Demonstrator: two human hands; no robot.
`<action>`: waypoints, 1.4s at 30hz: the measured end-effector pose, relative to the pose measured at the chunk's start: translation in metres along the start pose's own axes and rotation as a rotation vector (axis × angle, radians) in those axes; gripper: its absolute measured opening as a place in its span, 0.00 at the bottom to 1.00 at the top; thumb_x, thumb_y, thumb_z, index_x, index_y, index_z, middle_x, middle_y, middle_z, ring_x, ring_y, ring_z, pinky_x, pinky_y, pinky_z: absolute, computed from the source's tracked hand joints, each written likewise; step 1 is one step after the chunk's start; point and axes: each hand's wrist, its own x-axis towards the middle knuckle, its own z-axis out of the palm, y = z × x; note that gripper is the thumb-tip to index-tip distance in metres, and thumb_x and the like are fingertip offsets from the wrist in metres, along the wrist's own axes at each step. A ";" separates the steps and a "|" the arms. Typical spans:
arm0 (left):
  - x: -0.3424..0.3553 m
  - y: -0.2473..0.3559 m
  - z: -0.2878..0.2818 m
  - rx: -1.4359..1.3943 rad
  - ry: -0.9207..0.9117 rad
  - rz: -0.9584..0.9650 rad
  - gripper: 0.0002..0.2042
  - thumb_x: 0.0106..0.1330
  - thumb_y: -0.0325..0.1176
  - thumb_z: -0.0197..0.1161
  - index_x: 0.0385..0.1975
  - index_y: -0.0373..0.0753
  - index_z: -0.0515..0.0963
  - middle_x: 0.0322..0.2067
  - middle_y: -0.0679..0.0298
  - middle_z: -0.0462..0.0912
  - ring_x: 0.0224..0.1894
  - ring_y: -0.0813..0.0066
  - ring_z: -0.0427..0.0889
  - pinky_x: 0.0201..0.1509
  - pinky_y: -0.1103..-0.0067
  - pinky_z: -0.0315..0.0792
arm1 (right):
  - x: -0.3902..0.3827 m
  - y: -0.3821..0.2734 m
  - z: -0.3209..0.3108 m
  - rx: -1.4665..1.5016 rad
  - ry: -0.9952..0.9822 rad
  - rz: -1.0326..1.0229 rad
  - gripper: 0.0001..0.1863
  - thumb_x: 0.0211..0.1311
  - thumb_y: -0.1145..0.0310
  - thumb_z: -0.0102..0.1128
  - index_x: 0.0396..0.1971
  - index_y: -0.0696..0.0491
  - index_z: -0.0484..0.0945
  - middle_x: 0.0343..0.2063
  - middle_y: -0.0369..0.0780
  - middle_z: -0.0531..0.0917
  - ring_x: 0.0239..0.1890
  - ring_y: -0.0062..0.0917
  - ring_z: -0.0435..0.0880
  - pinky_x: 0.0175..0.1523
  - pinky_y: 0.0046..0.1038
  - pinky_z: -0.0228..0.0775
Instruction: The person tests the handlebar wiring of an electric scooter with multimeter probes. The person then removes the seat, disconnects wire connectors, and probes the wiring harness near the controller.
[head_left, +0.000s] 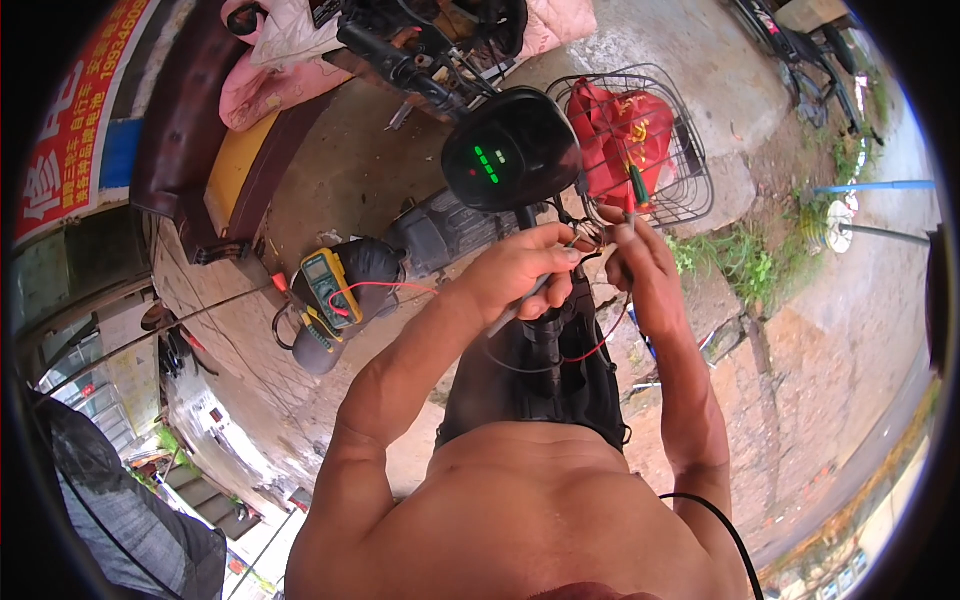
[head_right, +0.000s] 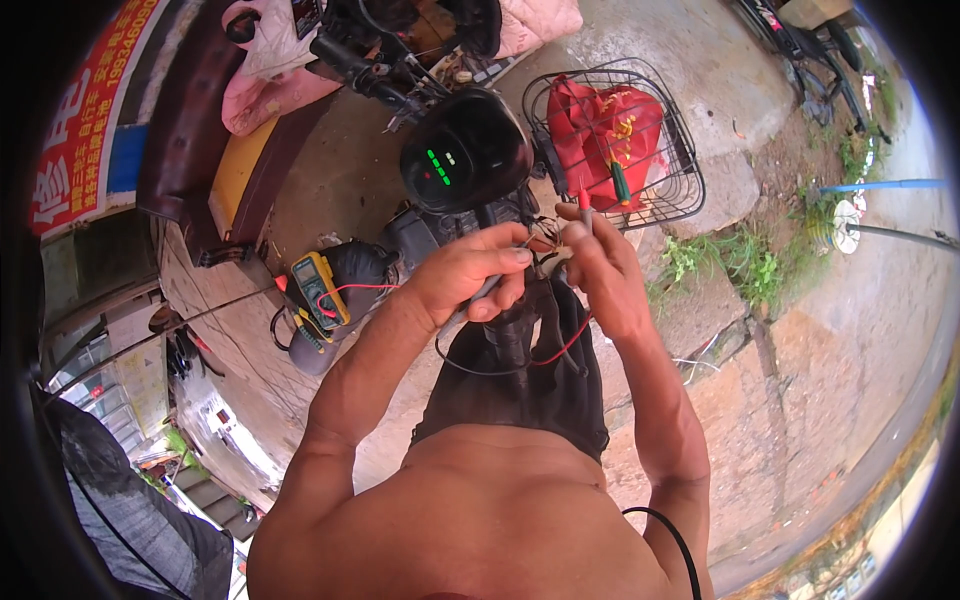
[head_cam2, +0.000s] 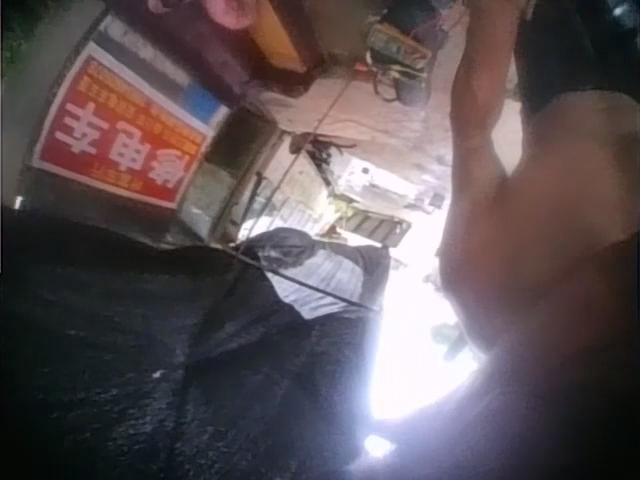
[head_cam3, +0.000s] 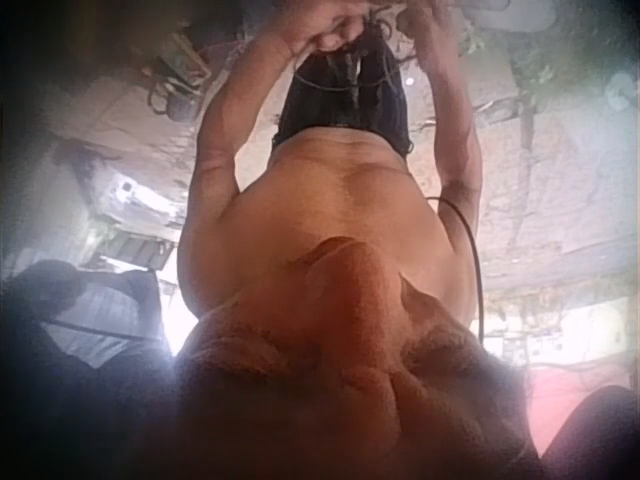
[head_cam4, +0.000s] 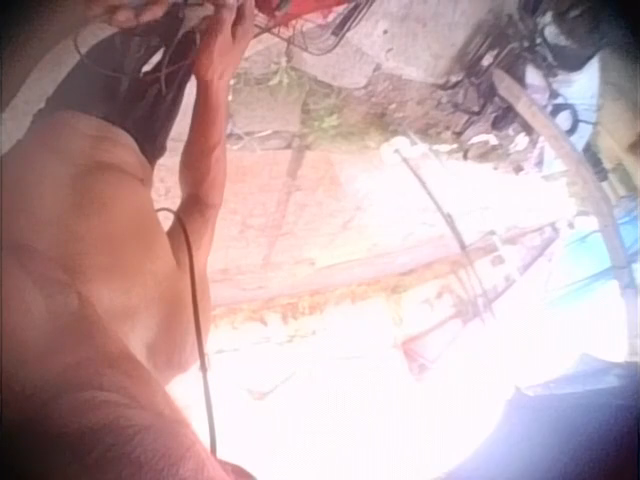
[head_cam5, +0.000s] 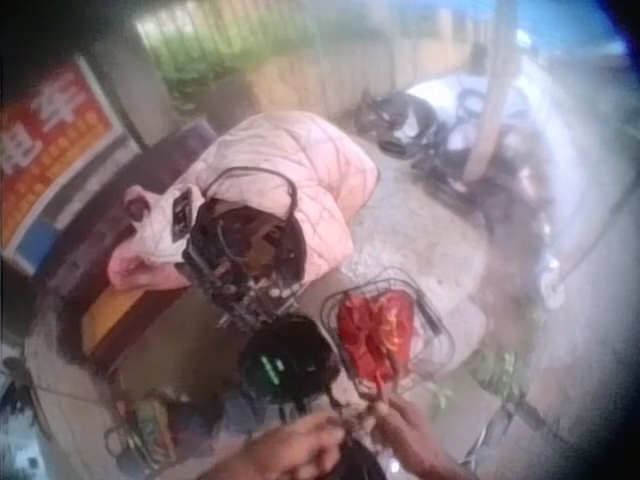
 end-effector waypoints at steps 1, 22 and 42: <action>-0.003 0.001 0.000 -0.006 0.012 0.009 0.14 0.77 0.34 0.54 0.58 0.35 0.73 0.19 0.62 0.77 0.10 0.83 0.65 0.13 0.84 0.59 | -0.001 -0.002 0.003 0.019 0.006 -0.022 0.24 0.78 0.59 0.56 0.62 0.61 0.76 0.30 0.30 0.78 0.27 0.11 0.71 0.32 0.17 0.63; 0.015 -0.016 0.004 0.001 -0.033 0.079 0.14 0.73 0.34 0.60 0.53 0.35 0.74 0.21 0.54 0.82 0.09 0.73 0.70 0.11 0.74 0.60 | -0.025 -0.021 -0.048 -0.293 -0.064 -0.477 0.29 0.69 0.81 0.45 0.71 0.55 0.68 0.57 0.52 0.83 0.46 0.31 0.86 0.56 0.33 0.76; 0.001 -0.007 -0.001 -0.046 -0.024 0.021 0.13 0.76 0.34 0.55 0.55 0.36 0.74 0.19 0.61 0.78 0.08 0.82 0.66 0.12 0.83 0.58 | -0.011 0.019 0.004 -0.256 0.107 -0.569 0.06 0.70 0.76 0.62 0.43 0.60 0.79 0.42 0.39 0.80 0.37 0.20 0.82 0.42 0.20 0.72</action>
